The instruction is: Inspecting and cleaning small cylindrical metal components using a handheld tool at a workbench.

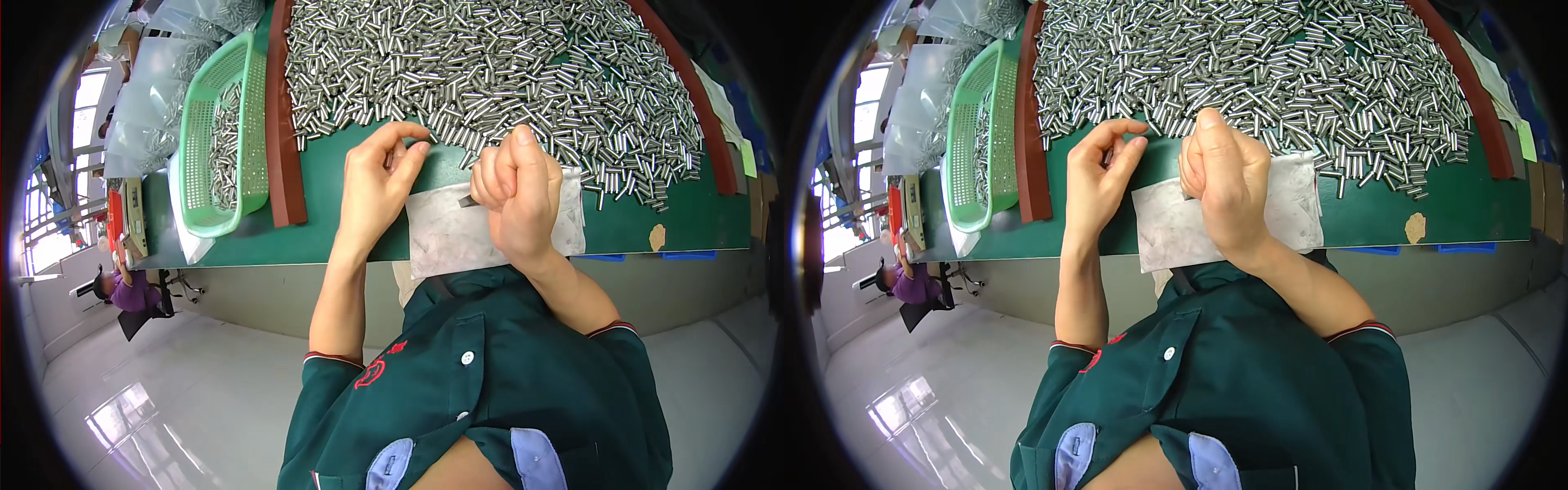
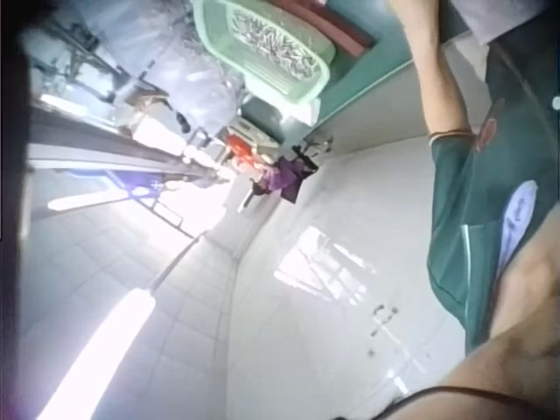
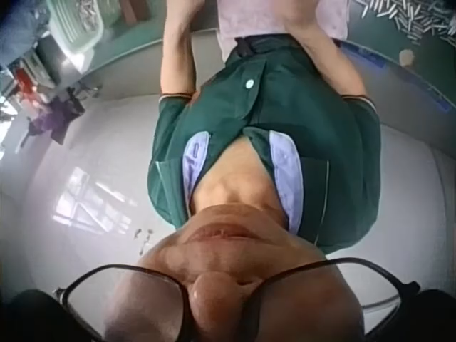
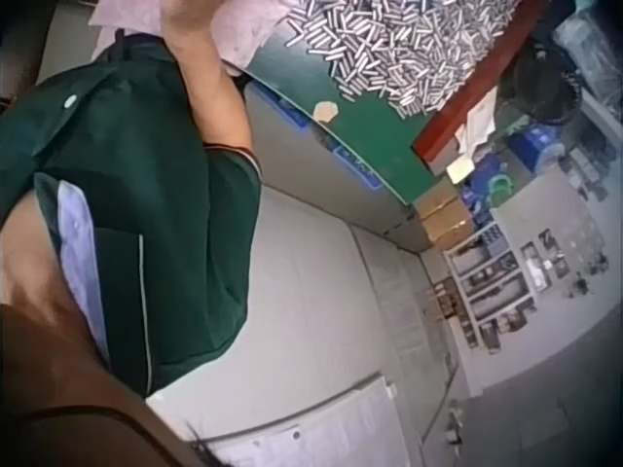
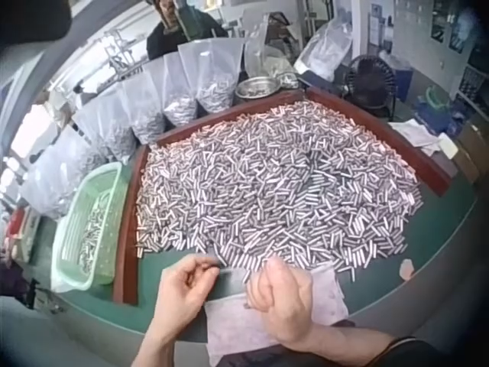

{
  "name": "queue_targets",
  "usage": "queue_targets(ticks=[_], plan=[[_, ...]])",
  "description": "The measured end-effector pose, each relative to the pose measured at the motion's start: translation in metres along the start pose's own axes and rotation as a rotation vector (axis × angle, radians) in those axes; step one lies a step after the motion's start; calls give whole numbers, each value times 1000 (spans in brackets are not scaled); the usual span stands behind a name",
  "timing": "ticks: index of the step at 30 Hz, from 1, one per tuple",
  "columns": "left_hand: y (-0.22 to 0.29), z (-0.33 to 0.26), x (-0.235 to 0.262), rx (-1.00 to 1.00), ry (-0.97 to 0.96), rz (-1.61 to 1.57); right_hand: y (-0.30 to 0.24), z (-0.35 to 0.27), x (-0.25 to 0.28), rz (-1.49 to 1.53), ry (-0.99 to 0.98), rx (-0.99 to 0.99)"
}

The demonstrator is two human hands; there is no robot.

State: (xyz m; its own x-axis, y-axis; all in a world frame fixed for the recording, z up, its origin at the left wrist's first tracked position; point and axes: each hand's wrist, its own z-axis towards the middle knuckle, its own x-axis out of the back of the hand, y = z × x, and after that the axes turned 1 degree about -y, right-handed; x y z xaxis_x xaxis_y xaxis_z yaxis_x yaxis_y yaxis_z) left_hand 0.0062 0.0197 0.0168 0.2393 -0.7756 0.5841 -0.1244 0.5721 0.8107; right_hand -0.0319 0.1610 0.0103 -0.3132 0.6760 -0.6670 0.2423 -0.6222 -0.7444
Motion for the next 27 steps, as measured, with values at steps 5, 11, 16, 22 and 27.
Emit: queue_targets(ticks=[5,11,16,22,27], plan=[[-6,4,13,378,-239,-1234,0,1,2,30,15,-33],[-7,-2,16,392,-247,-1329,-2,1,0,2,18,-17],[-12,-8,15,331,-216,-1276,1,1,1,103,31,-37],[-8,-9,14,395,-214,-1292,2,1,2,107,33,-26],[-7,-8,12,378,-213,-1205,1,2,2,108,16,-17]])
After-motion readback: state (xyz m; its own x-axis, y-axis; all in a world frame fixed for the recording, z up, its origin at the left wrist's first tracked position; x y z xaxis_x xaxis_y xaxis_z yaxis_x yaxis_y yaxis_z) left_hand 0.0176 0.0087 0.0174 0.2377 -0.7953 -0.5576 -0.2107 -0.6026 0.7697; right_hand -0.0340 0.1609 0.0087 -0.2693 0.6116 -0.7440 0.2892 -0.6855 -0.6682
